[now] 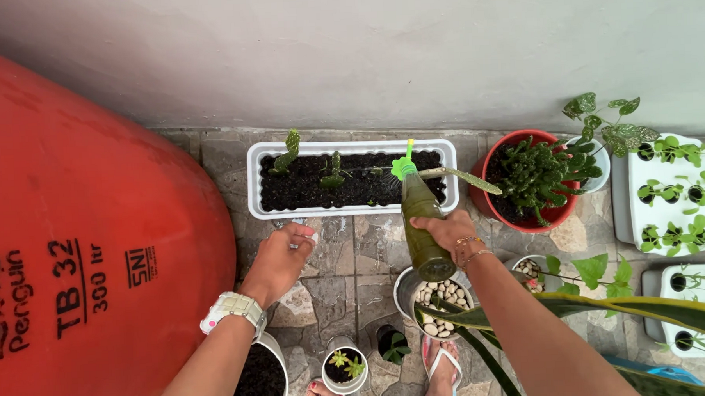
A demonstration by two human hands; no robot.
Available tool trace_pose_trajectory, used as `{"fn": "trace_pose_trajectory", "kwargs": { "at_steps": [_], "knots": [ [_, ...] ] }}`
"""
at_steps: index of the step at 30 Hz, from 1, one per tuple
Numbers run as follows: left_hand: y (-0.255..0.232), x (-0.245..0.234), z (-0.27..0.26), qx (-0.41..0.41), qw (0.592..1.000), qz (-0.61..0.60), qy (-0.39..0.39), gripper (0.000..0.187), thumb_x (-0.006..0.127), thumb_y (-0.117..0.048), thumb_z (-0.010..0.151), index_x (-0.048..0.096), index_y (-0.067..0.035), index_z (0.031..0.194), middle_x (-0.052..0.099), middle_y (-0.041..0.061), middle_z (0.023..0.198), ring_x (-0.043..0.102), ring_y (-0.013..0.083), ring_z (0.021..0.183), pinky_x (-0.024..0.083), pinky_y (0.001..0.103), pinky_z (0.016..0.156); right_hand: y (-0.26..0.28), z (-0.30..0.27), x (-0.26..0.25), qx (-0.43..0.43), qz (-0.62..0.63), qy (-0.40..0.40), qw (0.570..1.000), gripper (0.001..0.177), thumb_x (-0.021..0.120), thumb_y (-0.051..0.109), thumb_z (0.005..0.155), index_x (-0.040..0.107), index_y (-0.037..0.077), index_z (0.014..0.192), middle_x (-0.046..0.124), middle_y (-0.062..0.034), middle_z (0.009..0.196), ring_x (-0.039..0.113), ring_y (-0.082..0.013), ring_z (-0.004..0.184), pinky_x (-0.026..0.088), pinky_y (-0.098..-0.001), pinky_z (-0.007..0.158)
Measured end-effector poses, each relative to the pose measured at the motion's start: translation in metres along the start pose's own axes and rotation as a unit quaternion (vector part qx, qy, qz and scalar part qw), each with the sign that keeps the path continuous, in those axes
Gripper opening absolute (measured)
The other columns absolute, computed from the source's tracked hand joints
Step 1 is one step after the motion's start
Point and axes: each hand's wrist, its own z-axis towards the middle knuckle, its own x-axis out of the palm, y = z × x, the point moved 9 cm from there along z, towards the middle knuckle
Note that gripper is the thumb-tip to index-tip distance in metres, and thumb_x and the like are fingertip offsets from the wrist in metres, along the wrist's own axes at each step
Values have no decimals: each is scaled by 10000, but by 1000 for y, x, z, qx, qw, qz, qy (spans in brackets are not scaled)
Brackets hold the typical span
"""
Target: Watering various potted plants on a balcony using a refillable bottle and a ladle.
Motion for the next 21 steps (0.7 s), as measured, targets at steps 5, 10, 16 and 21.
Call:
{"fn": "trace_pose_trajectory", "kwargs": {
  "at_steps": [5, 10, 16, 21],
  "knots": [
    [3, -3, 1, -3, 1000, -1, 4, 313, 606, -151, 944, 668, -64, 1238, 770, 106, 1129, 739, 218, 1019, 563, 359, 900, 3, 6, 20, -1, -21, 18, 1000, 795, 890, 420, 716, 659, -184, 1179, 750, -268, 1119, 765, -309, 888, 613, -418, 759],
    [2, -9, 0, 7, 1000, 1, 0, 304, 602, -147, 943, 667, -62, 1228, 763, 99, 1137, 742, 215, 1024, 574, 360, 888, 10, -13, 32, 33, 14, 49, 998, 723, 858, 354, 722, 623, -142, 1193, 738, -269, 1137, 794, -372, 891, 653, -456, 759],
    [5, -13, -2, 3, 1000, 14, -4, 294, 606, -151, 952, 674, -59, 1222, 757, 99, 1156, 729, 214, 1046, 561, 356, 904, 21, -18, 46, -9, 34, 57, 998, 735, 871, 360, 747, 639, -169, 1201, 738, -227, 1141, 721, -286, 984, 563, -419, 844],
    [6, -12, 0, 0, 1000, 0, 4, 300, 592, -132, 946, 665, -55, 1227, 762, 101, 1142, 737, 214, 1038, 563, 357, 910, 22, -24, 47, -7, 39, 60, 997, 710, 869, 327, 745, 636, -161, 1206, 735, -247, 1146, 744, -309, 949, 583, -420, 827]
  ]
}}
